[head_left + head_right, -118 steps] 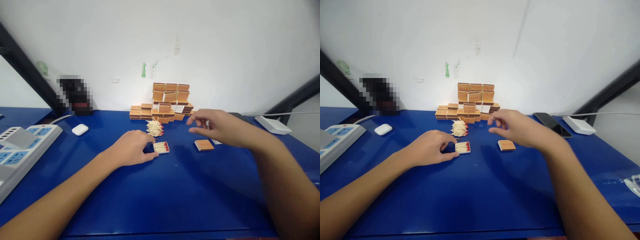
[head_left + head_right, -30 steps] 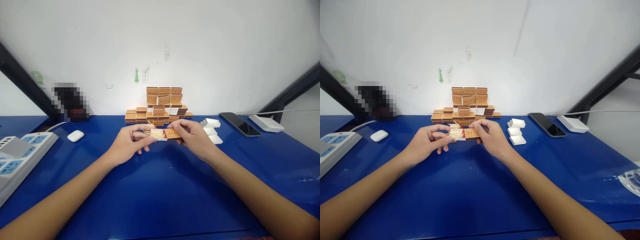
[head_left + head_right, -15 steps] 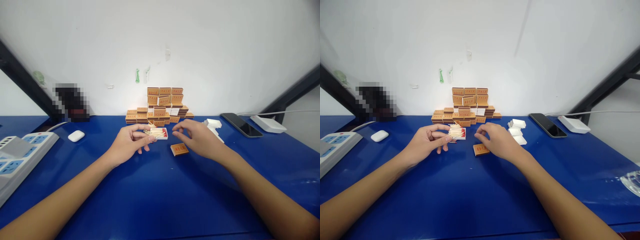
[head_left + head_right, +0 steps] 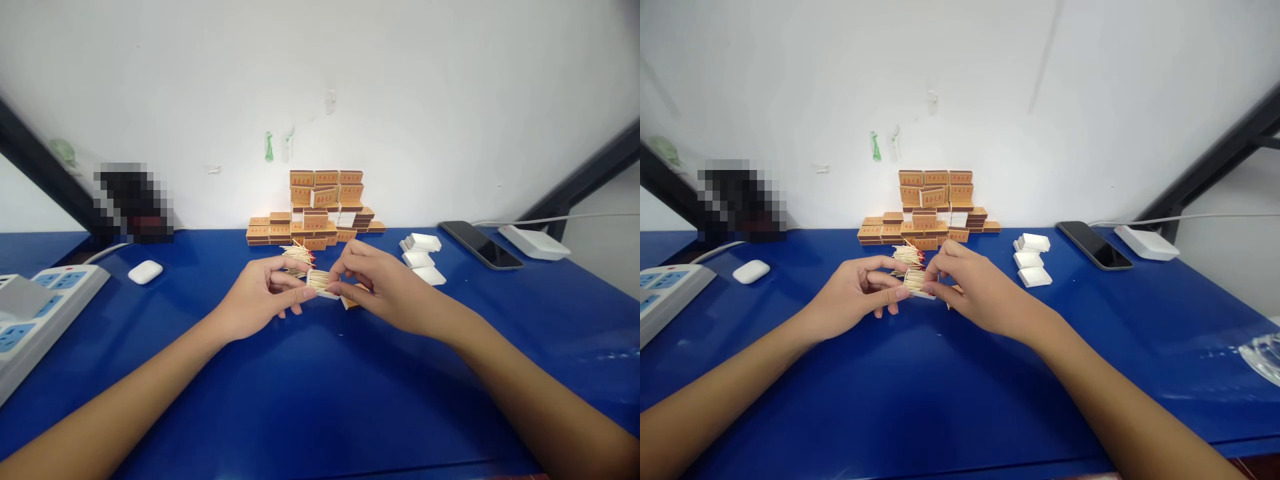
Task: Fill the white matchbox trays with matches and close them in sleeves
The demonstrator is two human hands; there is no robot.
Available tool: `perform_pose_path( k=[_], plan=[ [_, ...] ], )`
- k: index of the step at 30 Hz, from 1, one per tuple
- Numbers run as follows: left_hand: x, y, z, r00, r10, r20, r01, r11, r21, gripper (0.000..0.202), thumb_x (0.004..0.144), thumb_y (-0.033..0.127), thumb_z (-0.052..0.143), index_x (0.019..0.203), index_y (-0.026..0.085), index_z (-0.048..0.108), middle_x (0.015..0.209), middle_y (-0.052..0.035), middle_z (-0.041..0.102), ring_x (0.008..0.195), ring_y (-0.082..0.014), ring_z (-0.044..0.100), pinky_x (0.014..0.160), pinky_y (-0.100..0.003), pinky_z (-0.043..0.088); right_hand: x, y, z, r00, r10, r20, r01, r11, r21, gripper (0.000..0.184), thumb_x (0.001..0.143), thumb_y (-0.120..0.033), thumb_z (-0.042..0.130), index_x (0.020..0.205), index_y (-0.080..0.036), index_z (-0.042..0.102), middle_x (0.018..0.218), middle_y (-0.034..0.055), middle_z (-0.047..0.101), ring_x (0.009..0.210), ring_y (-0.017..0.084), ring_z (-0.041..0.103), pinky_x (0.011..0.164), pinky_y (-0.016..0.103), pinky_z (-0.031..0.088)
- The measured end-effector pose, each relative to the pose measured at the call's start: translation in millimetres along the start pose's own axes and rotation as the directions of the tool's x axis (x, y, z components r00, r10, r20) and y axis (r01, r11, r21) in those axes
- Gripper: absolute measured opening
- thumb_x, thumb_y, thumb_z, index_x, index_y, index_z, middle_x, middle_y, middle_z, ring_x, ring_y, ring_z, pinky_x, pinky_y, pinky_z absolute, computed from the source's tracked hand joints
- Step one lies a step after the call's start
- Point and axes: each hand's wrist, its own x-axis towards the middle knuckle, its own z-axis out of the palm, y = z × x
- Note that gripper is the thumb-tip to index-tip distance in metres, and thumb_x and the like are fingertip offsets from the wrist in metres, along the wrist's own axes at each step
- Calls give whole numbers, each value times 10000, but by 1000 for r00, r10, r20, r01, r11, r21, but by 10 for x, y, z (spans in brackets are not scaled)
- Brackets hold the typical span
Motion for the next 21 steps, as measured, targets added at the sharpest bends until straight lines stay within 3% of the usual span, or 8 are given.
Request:
perform_pose_path(
  k=[6,12,16,18,21],
  plan=[
    [-8,-10,5,1000,-10,11,10,1000,0,462,829,408,837,1179,166,656,810,-48,794,595,-138,689,482,-202,504,0,-21,9,999,30,43,-29,999,-28,164,1069,-326,530,981,-217,614,999,21,535,752,131,535,669,287,440],
    [-7,-13,7,1000,3,1,-3,1000,6,471,826,406,841,1186,174,646,820,-47,796,603,-145,698,486,-206,515,24,-37,62,999,6,-45,-8,999,-37,162,1046,-319,564,949,-213,640,968,33,553,798,157,549,686,300,438],
    [10,-12,-3,999,23,-22,-24,1000,-21,490,816,399,847,1196,170,638,828,-54,798,599,-149,693,474,-212,511,19,34,-80,992,-32,-124,25,998,-58,209,1039,-365,567,938,-221,681,940,43,607,758,166,544,669,314,434],
    [21,-24,-24,998,28,-50,-29,999,-27,472,830,402,835,1188,165,640,790,-47,790,571,-138,674,469,-209,502,-9,121,-182,997,34,-62,-37,998,-54,230,984,-452,642,1035,-235,698,967,47,641,765,177,565,663,321,451],
    [33,-45,-57,997,20,-78,-21,1000,-13,441,853,412,812,1168,156,638,710,-31,767,532,-126,646,460,-202,485,-60,262,-282,970,157,187,-143,986,-86,531,801,-554,812,1221,-261,672,1102,65,663,903,230,620,734,353,505]
  ],
)
